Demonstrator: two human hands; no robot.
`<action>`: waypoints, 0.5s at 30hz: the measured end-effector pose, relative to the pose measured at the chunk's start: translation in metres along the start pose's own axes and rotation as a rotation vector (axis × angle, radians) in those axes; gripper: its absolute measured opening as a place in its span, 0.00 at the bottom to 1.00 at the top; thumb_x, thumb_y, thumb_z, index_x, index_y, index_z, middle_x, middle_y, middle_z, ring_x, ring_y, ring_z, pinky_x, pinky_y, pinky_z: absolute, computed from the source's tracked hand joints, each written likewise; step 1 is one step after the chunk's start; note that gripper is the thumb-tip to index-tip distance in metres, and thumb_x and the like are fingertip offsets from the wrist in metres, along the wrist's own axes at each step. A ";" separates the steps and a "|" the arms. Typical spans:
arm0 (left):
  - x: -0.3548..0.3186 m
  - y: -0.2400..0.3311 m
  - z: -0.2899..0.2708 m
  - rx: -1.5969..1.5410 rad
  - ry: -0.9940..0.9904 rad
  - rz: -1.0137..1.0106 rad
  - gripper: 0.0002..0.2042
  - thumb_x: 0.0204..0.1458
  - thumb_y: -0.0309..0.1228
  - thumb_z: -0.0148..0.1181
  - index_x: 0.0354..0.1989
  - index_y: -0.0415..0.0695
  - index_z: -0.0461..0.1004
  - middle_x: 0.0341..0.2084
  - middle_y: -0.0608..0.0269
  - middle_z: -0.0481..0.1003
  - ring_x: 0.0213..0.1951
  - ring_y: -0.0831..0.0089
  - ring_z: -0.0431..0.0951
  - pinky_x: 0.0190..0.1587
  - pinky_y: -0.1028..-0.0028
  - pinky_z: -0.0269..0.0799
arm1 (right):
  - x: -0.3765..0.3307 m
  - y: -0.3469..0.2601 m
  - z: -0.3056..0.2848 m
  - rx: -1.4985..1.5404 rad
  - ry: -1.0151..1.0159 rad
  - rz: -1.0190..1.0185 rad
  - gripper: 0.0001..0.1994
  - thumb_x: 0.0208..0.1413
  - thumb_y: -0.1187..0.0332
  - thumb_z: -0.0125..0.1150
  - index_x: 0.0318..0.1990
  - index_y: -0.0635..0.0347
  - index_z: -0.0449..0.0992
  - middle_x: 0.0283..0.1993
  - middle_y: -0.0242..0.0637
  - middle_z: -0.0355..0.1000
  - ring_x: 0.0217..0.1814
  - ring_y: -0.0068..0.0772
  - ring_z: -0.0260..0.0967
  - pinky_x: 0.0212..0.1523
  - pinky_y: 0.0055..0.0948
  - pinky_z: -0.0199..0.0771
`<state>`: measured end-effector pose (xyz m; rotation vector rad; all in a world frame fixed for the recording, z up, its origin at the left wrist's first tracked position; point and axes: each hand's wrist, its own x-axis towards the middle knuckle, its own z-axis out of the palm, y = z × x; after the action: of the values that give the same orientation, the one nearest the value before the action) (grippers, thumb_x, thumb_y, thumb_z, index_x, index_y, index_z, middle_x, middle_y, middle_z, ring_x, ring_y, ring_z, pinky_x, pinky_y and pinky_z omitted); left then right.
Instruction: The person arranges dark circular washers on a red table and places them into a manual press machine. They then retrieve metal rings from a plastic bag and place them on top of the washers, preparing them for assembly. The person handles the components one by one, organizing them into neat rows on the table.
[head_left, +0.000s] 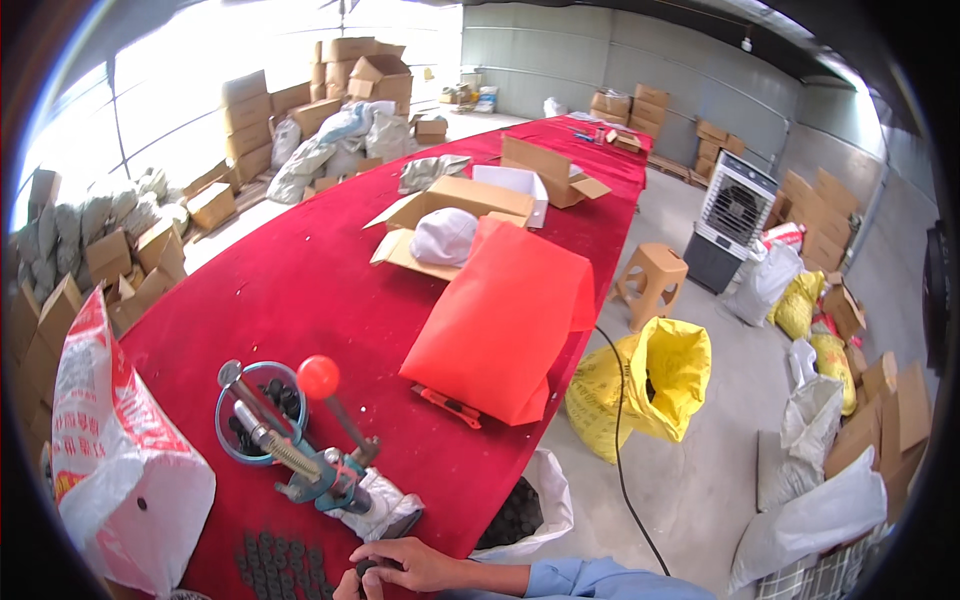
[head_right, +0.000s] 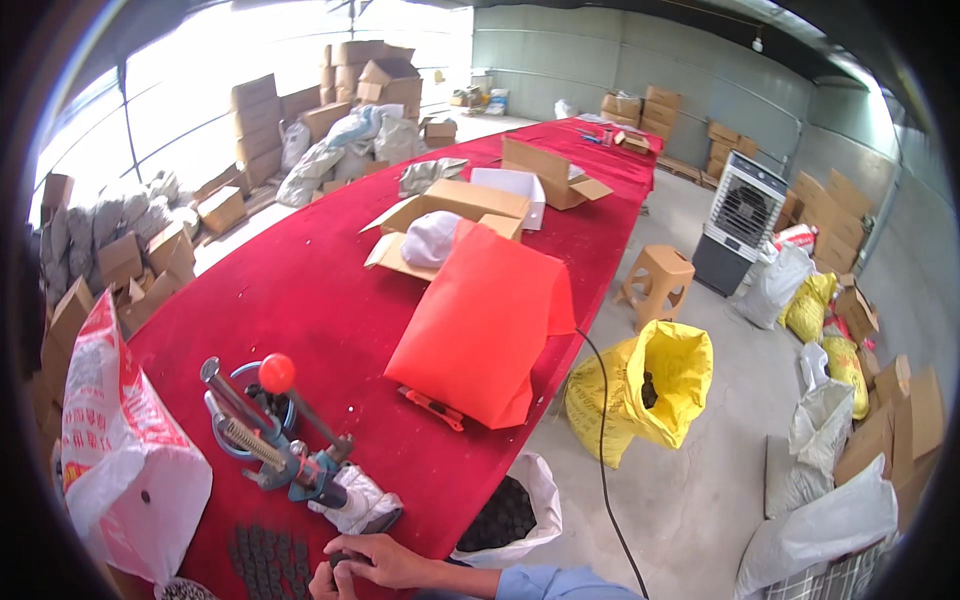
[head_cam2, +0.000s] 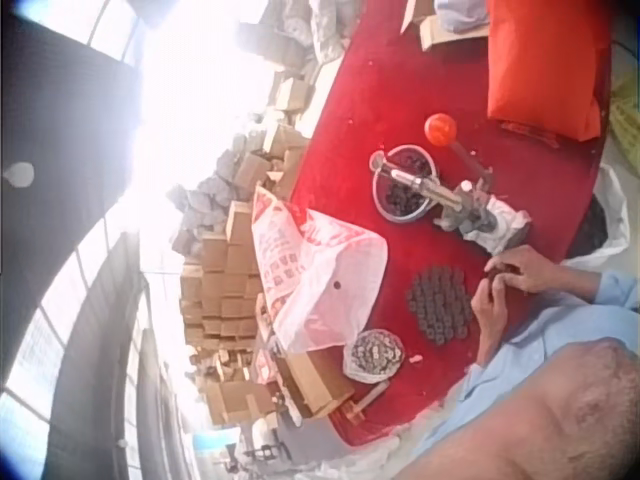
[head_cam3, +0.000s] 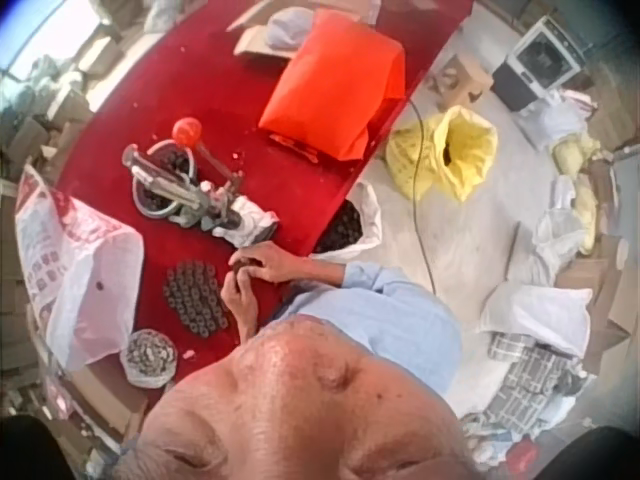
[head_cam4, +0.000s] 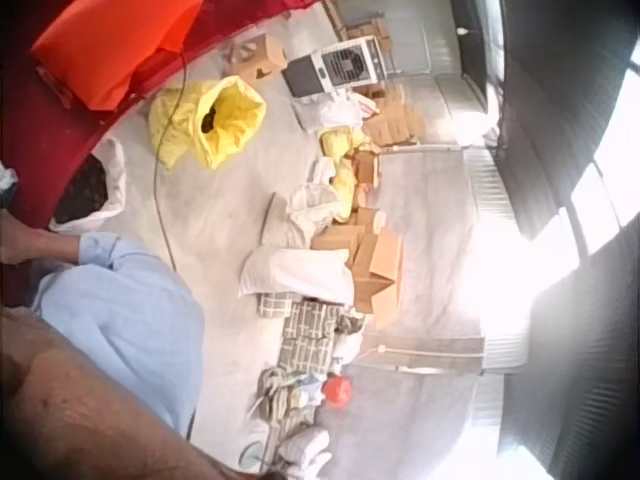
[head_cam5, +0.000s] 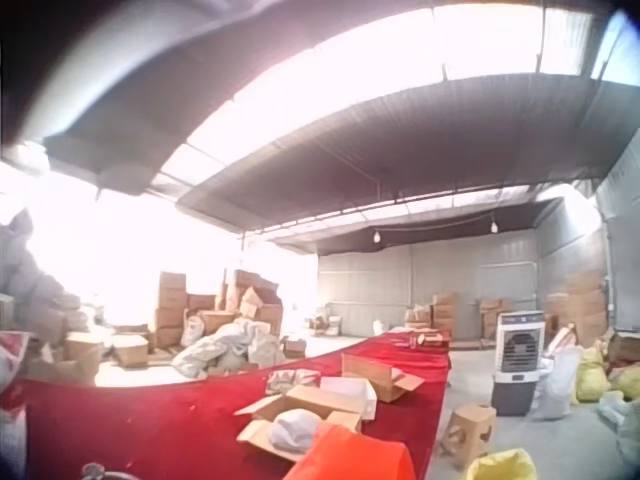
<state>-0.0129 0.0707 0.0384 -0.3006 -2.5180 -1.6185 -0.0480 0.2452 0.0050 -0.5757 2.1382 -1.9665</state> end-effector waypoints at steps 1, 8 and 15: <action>0.003 -0.001 0.002 0.006 -0.016 0.002 0.14 0.71 0.34 0.58 0.35 0.36 0.76 0.24 0.50 0.73 0.27 0.66 0.71 0.32 0.62 0.69 | -0.001 0.001 0.002 -0.006 0.115 -0.204 0.19 0.67 0.71 0.63 0.64 0.62 0.74 0.50 0.45 0.80 0.54 0.41 0.81 0.57 0.38 0.79; 0.000 -0.003 0.022 -0.256 -0.067 -0.139 0.15 0.74 0.35 0.53 0.37 0.36 0.76 0.26 0.72 0.71 0.28 0.80 0.67 0.29 0.74 0.63 | -0.022 -0.020 -0.015 -0.157 0.152 -0.343 0.16 0.67 0.69 0.63 0.59 0.64 0.79 0.56 0.51 0.80 0.58 0.53 0.79 0.60 0.46 0.78; -0.013 0.006 0.034 -0.332 -0.153 -0.195 0.16 0.75 0.35 0.52 0.41 0.34 0.78 0.27 0.73 0.72 0.28 0.81 0.67 0.29 0.76 0.63 | -0.051 -0.018 -0.027 -0.140 0.140 -0.356 0.22 0.60 0.71 0.68 0.62 0.62 0.78 0.53 0.48 0.79 0.56 0.52 0.79 0.59 0.45 0.78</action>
<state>0.0013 0.1026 0.0270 -0.2245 -2.4405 -2.1730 -0.0094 0.2896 0.0196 -0.9248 2.4133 -2.0942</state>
